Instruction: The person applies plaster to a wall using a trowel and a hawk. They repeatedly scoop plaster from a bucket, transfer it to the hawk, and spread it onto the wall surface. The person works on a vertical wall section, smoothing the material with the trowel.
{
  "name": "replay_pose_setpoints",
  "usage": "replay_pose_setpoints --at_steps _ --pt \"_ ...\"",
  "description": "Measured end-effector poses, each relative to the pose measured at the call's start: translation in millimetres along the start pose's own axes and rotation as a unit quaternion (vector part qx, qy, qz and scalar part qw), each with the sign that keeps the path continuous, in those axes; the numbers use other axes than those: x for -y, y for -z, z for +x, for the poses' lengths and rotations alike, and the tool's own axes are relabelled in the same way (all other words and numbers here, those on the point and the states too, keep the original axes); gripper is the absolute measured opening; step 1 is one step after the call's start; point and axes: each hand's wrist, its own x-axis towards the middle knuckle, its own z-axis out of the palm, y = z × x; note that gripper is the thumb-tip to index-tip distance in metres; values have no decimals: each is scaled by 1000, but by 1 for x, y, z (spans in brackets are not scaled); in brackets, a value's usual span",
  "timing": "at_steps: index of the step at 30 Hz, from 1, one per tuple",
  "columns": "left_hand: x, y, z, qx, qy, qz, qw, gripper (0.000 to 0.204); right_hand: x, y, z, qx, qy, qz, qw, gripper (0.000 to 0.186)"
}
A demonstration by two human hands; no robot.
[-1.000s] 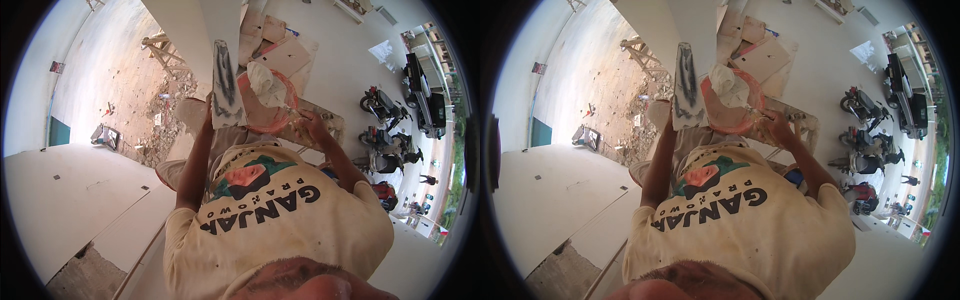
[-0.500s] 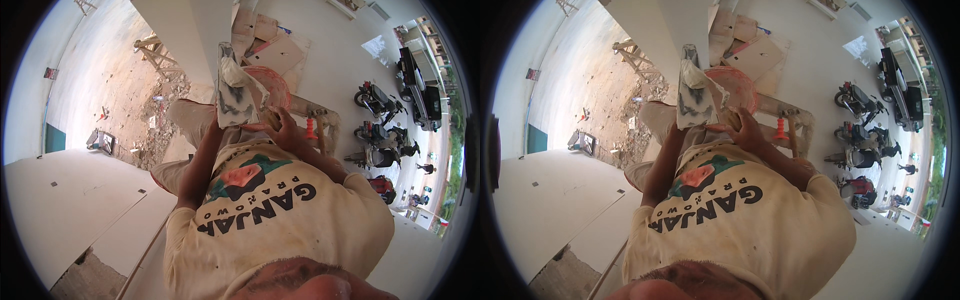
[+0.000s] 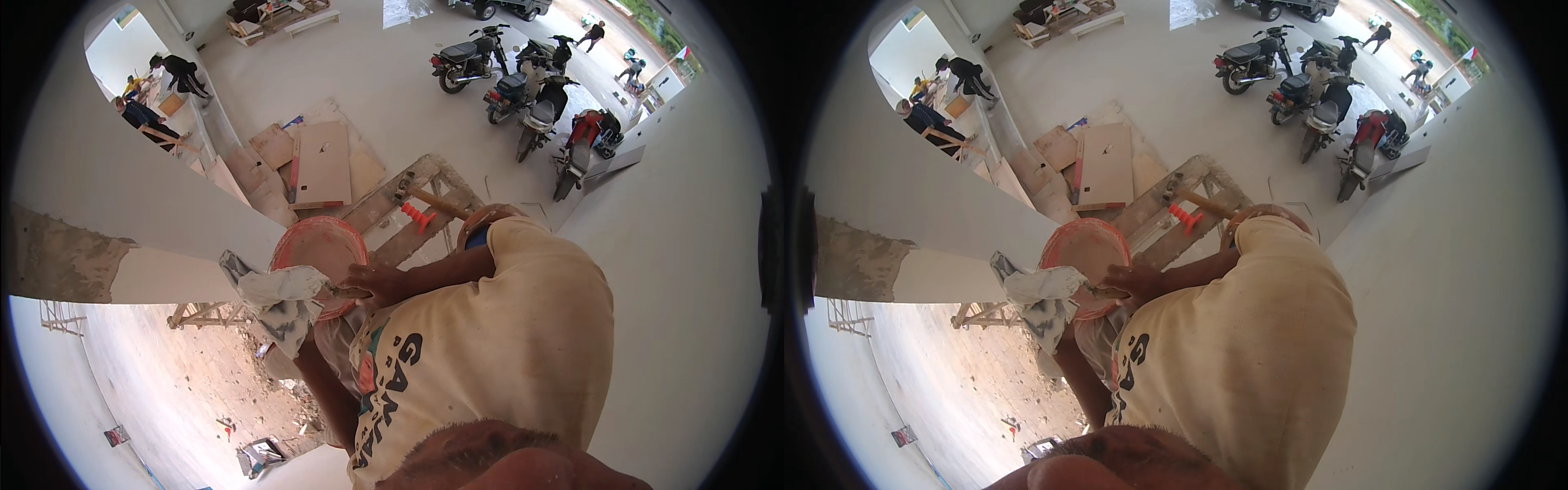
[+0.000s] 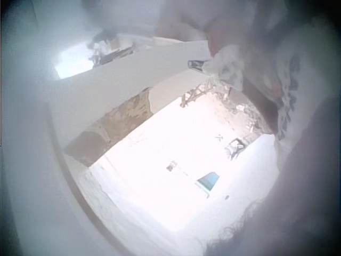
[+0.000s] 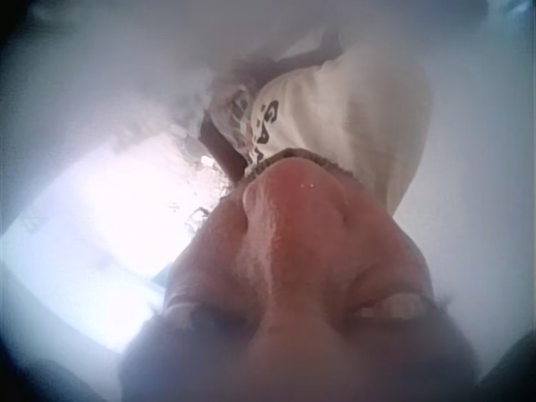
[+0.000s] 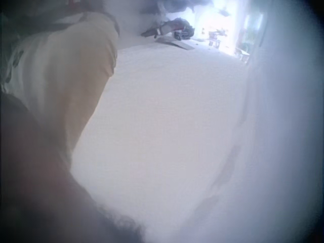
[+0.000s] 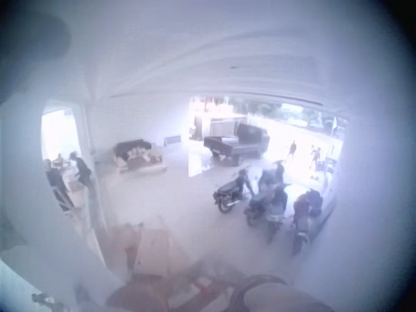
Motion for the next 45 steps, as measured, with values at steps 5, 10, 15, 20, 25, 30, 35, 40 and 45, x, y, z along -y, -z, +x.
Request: replay_pose_setpoints --at_steps 5,10,15,20,25,30,35,40,45 --pt "-2 8 12 2 -30 46 998 50 -20 10 -6 2 17 -31 999 58" --pt "-3 44 -6 -7 -47 153 987 51 4 39 -13 140 -143 -22 980 55" --pt "-6 59 4 -8 -97 269 958 51 -36 51 -12 118 -130 -101 979 55" --pt "-2 68 -21 -85 27 140 986 54 -16 67 26 219 -165 -175 946 53" --pt "-12 90 -13 -118 76 -39 989 51 -10 60 67 298 -142 -257 908 49" --pt "2 105 -28 -150 115 -7 982 73 -5 21 131 229 -168 38 958 35" --pt "22 93 -63 -222 155 -344 899 73 80 -67 193 270 -257 566 735 46" --pt "26 128 -99 -228 167 -334 899 67 116 -165 218 345 91 445 821 52" --pt "-32 202 -129 -275 241 -134 921 75 188 -227 206 398 155 504 751 51"
